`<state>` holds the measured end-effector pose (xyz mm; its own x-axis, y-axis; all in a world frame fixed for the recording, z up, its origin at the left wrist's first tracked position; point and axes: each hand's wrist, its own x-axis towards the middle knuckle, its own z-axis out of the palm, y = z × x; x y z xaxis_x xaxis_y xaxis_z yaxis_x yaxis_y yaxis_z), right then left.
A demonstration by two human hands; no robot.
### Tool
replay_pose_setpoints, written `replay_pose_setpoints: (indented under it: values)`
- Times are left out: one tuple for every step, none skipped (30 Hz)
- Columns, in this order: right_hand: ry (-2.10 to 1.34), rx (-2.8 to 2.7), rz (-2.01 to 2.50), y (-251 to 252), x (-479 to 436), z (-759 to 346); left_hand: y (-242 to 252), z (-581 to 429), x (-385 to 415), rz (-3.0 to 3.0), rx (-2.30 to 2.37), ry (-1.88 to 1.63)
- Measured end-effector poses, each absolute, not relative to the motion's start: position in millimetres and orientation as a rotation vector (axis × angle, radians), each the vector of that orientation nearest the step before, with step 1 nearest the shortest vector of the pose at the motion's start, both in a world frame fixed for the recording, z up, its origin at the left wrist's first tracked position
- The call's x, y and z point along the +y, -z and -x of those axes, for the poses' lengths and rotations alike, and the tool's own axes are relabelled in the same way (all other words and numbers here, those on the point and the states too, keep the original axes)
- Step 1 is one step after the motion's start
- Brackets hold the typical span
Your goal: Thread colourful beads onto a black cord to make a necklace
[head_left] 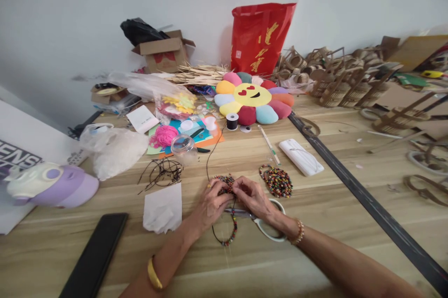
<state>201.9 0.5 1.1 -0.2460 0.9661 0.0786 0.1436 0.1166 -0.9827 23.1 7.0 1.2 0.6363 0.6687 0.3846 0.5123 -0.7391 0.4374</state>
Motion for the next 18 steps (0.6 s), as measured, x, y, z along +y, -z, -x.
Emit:
replay_pose_setpoints:
  values:
    - [-1.217, -1.555, 1.123, -0.7, 0.6, -201.9, -1.9, -24.1, 6.9, -2.588, 0.958, -0.753]
    - [-1.208, -1.559, 1.121, -0.4, 0.7, -202.0, -2.7, -24.9, 6.7, -2.606, 0.966, -0.733]
    - [-1.206, -1.563, 1.118, 0.0, 0.8, -202.0, -3.4, -25.6, 6.6, -2.623, 0.975, -0.719]
    - [-1.208, -1.564, 1.114, 0.4, 0.9, -202.0, -3.9, -26.1, 6.5, -2.637, 0.981, -0.71]
    - [-1.212, -1.564, 1.112, 0.7, 0.9, -202.1, -4.3, -26.2, 6.5, -2.647, 0.987, -0.705]
    - [-1.216, -1.564, 1.112, 1.1, 1.0, -202.1, -4.6, -26.1, 6.6, -2.653, 0.991, -0.702]
    - [-1.218, -1.563, 1.112, 1.5, 1.0, -202.2, -4.6, -25.8, 6.8, -2.656, 0.994, -0.704]
    - [-1.22, -1.561, 1.114, 2.0, 1.0, -202.3, -4.3, -25.3, 7.2, -2.656, 0.996, -0.712]
    - [-1.222, -1.561, 1.116, 2.4, 1.0, -202.4, -3.9, -24.6, 7.6, -2.654, 1.002, -0.727]
    - [-1.223, -1.56, 1.118, 2.9, 1.1, -202.4, -3.4, -24.0, 8.1, -2.65, 1.009, -0.747]
    - [-1.228, -1.559, 1.12, 3.4, 1.1, -202.5, -2.6, -23.3, 8.6, -2.644, 1.016, -0.765]
    - [-1.231, -1.559, 1.121, 3.8, 1.1, -202.5, -1.8, -22.7, 9.1, -2.636, 1.024, -0.78]
    - [-1.231, -1.559, 1.123, 4.2, 1.2, -202.5, -0.8, -22.1, 9.5, -2.627, 1.032, -0.789]
    - [-1.231, -1.558, 1.126, 4.5, 1.2, -202.5, 0.3, -21.6, 9.9, -2.617, 1.038, -0.794]
    - [-1.231, -1.558, 1.128, 4.7, 1.3, -202.6, 1.4, -21.2, 10.2, -2.604, 1.042, -0.8]
    - [-1.233, -1.556, 1.131, 4.8, 1.3, -202.6, 2.4, -20.9, 10.4, -2.588, 1.042, -0.809]
    - [-1.233, -1.554, 1.132, 4.8, 1.3, -202.7, 3.4, -20.7, 10.6, -2.568, 1.042, -0.823]
    - [-1.234, -1.551, 1.133, 4.6, 1.2, -202.8, 4.1, -20.5, 10.8, -2.546, 1.04, -0.84]
